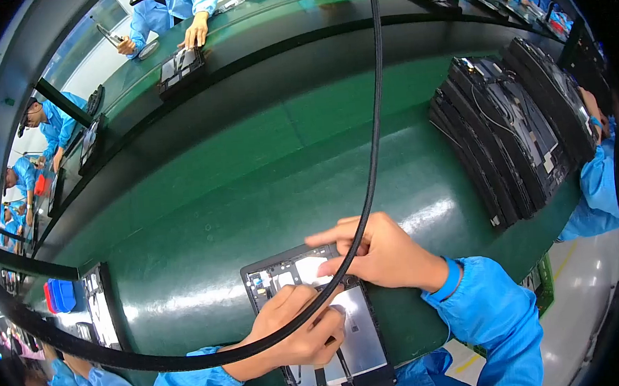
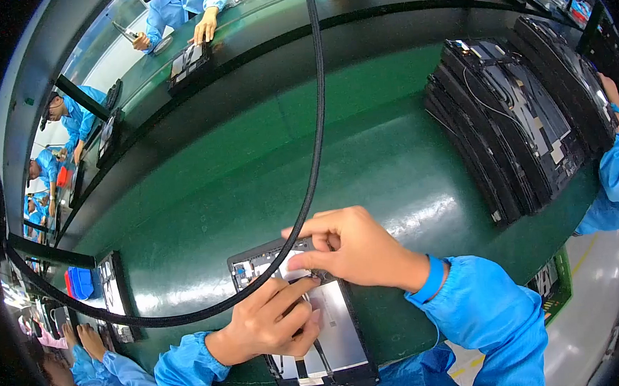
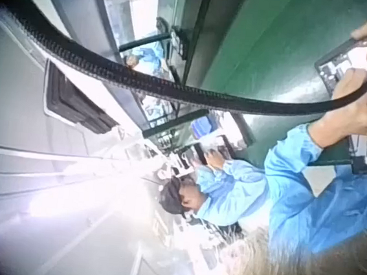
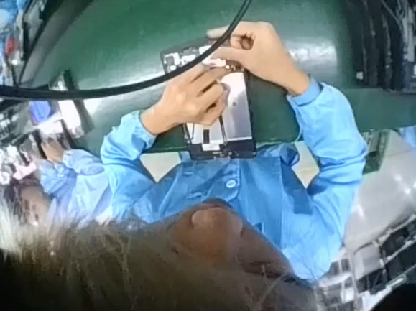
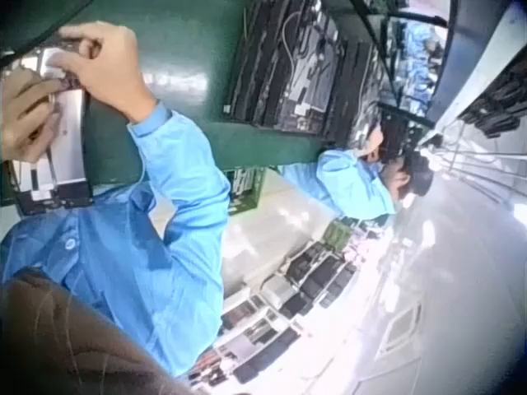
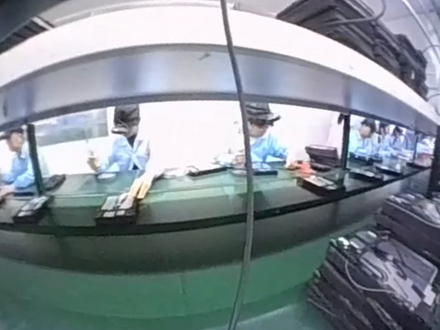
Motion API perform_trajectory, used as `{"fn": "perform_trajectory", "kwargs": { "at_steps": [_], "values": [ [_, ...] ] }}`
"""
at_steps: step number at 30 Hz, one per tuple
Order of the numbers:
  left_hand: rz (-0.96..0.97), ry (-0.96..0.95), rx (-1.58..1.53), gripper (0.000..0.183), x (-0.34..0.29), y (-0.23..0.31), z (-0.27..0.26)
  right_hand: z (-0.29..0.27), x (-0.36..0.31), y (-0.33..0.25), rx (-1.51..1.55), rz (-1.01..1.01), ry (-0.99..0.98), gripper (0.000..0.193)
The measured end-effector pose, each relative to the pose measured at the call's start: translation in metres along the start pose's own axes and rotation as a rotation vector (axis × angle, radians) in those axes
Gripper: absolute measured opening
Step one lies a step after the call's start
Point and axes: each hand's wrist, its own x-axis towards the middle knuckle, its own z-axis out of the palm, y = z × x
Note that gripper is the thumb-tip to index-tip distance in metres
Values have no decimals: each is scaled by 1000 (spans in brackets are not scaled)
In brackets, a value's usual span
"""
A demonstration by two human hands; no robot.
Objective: The person assembles a tablet or smartphone screen assembly by connecting internal ribbon cables and fastening components into the internal housing using an electric screwdriver.
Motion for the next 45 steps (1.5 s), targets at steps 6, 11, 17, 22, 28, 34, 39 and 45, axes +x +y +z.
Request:
{"fn": "perform_trajectory", "kwargs": {
  "at_steps": [6,11,17,22,28,34,39,45],
  "values": [
    [-9,50,-21,16,5,0,1,-15,-21,-15,160,-93,-77,79],
    [7,72,-57,18,2,-1,2,-12,-24,-18,200,13,-82,80],
    [18,48,-66,19,-3,-3,0,-10,-22,-19,278,79,-94,83],
    [16,61,-76,20,-4,-4,0,-10,-22,-20,321,119,-109,86],
    [40,32,-75,25,-5,-4,-3,-7,-23,-20,403,132,-75,86],
    [50,56,-40,20,-7,-4,1,-3,-21,-20,409,129,-51,84],
    [57,58,-16,19,-8,-3,0,-4,-21,-21,382,132,-47,81],
    [50,82,-22,29,-11,-3,-2,-3,-19,-25,400,124,-44,77]
  ]
}}
